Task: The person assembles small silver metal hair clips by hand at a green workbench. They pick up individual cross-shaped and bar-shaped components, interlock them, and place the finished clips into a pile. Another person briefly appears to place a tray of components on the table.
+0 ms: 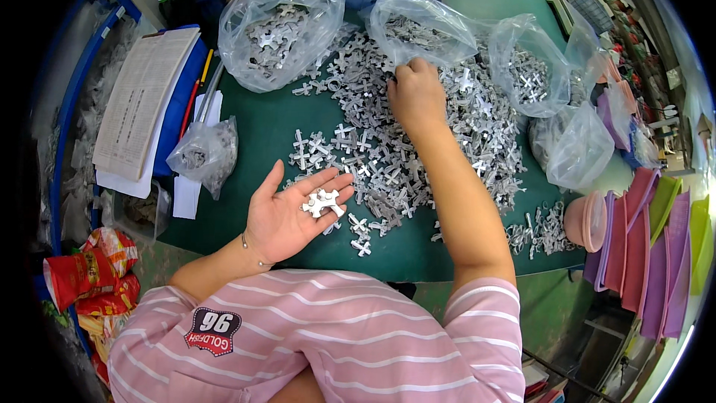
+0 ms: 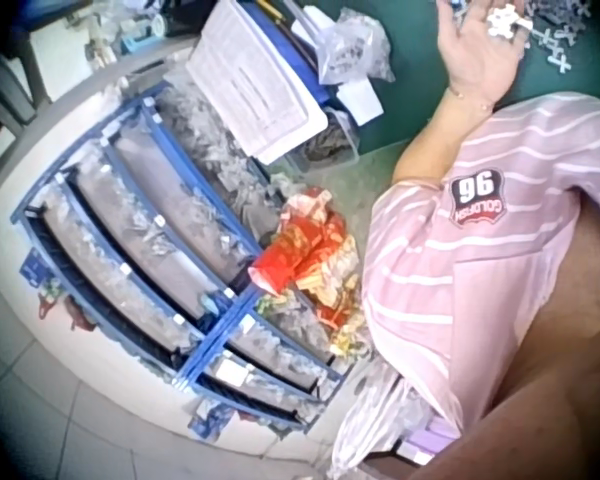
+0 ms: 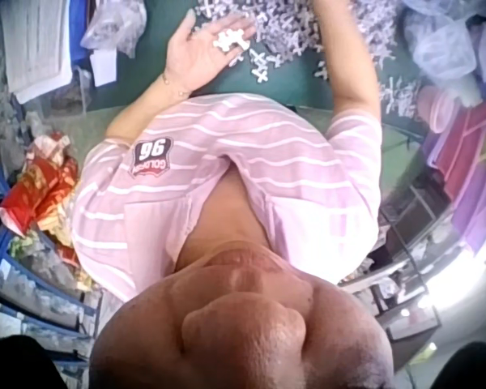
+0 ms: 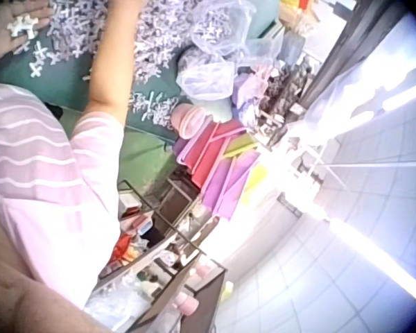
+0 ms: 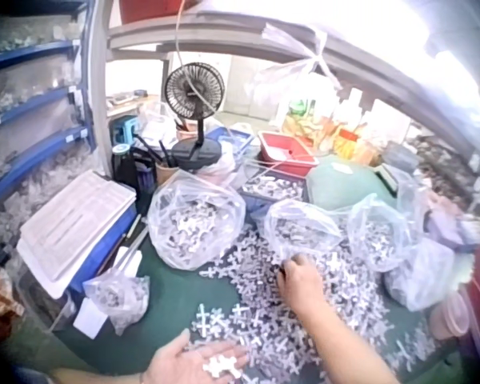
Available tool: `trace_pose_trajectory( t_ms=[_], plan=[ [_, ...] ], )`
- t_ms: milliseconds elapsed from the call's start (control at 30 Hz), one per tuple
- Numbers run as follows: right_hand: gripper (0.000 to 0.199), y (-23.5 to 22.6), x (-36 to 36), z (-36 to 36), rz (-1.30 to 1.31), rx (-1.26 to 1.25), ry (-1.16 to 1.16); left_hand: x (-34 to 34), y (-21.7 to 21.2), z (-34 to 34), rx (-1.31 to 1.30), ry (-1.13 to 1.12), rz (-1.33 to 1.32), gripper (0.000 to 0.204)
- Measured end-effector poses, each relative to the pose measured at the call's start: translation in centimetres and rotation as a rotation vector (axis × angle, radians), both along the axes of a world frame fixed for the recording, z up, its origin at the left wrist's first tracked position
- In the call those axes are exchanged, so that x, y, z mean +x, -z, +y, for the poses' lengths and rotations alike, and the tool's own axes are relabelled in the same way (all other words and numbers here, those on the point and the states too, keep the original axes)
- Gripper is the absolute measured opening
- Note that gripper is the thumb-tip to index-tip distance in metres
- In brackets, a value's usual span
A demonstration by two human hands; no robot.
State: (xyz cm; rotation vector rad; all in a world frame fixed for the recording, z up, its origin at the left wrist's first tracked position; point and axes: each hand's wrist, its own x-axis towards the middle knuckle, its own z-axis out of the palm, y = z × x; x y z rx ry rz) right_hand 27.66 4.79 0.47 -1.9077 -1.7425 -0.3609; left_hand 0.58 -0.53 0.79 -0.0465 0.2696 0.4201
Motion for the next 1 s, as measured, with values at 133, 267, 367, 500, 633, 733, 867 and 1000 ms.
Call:
trace_pose_trajectory(
  t_ms=[133,267,367,500,633,733,867,1000],
  plan=[
    [0.011,-0.4,0.1,0.0,0.143,0.015,0.014,-0.3,-0.2,0.1,0.012,-0.010,0.003,0.074],
    [0.012,-2.8,-1.6,-2.3,1.029,-0.231,-0.014,-0.9,0.0,0.4,0.015,-0.046,0.055,0.076],
    [0.012,-3.6,-2.4,-4.4,1.466,-0.299,-0.077,-0.7,-0.2,0.5,-0.016,-0.044,0.034,0.066],
    [0.011,-4.6,-3.9,-7.5,1.509,-0.366,-0.122,-0.2,0.9,0.2,0.300,-0.036,0.298,0.044],
    [0.018,-4.8,-7.1,-10.3,1.192,-0.788,-0.365,0.8,0.5,0.3,0.360,-0.039,0.418,0.019],
    [0.015,-4.4,-4.2,-9.3,0.658,-0.418,-0.196,0.7,0.6,0.5,0.430,-0.042,0.543,0.010],
    [0.019,-2.7,6.0,-4.1,0.083,0.150,0.131,0.5,0.5,0.5,0.463,-0.005,0.568,0.010],
    [0.021,-0.8,10.9,-2.8,-0.020,0.060,0.202,0.9,0.1,-0.1,0.456,-0.023,0.560,0.012]
  ],
)
